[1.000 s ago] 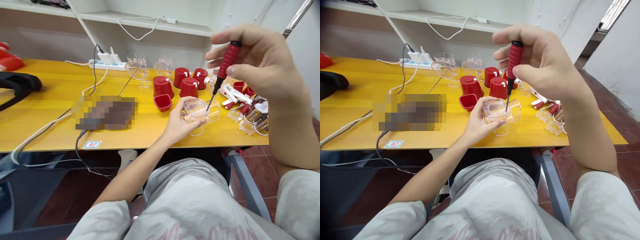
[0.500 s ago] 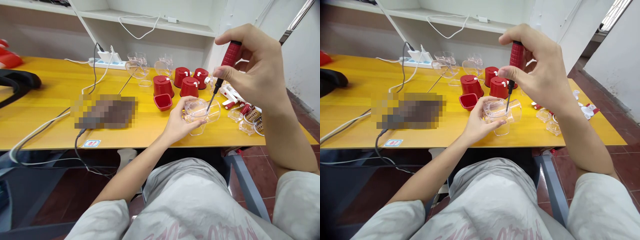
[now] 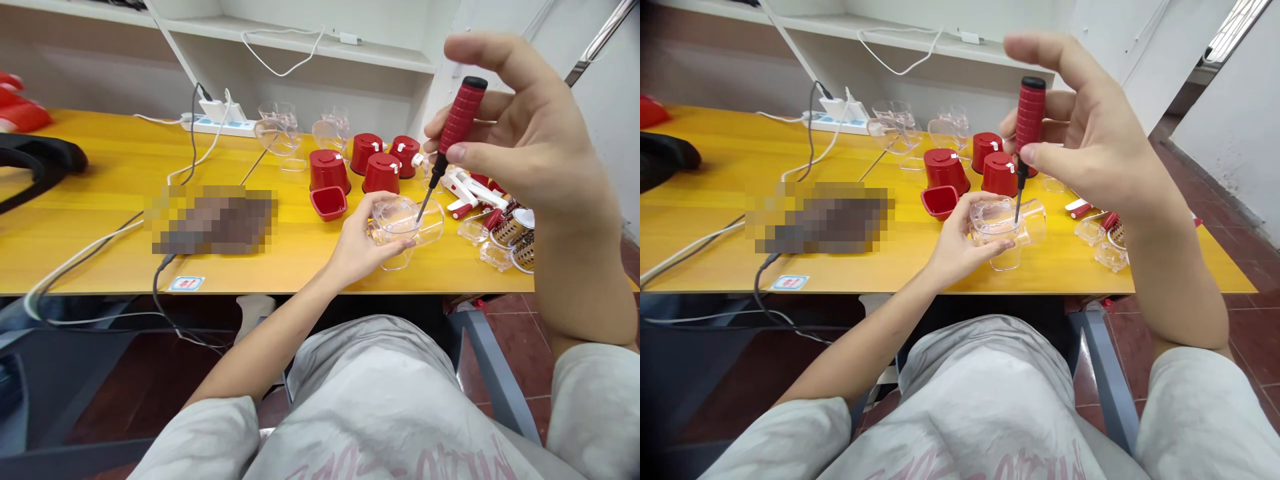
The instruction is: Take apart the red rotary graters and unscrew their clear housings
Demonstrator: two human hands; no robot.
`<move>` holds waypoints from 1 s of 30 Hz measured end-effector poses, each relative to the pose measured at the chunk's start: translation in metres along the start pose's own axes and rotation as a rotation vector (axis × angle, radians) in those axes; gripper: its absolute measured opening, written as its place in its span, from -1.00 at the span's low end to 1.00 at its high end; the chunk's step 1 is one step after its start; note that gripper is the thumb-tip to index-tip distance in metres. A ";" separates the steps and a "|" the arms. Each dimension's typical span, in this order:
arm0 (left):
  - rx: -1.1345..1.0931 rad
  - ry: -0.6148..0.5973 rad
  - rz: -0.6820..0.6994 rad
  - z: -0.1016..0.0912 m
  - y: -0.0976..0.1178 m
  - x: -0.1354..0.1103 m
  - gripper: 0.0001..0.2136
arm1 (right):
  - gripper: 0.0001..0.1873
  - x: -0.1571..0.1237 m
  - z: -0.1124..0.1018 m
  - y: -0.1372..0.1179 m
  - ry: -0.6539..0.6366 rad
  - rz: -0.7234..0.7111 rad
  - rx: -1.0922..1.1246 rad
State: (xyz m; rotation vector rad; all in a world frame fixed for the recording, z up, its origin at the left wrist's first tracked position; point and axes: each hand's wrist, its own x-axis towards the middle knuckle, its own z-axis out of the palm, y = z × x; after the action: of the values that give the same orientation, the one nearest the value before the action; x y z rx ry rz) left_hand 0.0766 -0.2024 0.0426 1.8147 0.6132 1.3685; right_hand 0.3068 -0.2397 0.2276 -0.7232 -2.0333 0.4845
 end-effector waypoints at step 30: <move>0.003 -0.005 -0.021 -0.002 0.006 0.000 -0.20 | -0.42 -0.004 0.007 0.000 0.233 -0.084 -0.254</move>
State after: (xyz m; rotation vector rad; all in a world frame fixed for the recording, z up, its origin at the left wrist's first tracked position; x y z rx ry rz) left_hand 0.0744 -0.2050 0.0477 1.8090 0.6304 1.3491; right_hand 0.3025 -0.2427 0.2211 -0.8016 -1.9132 0.0877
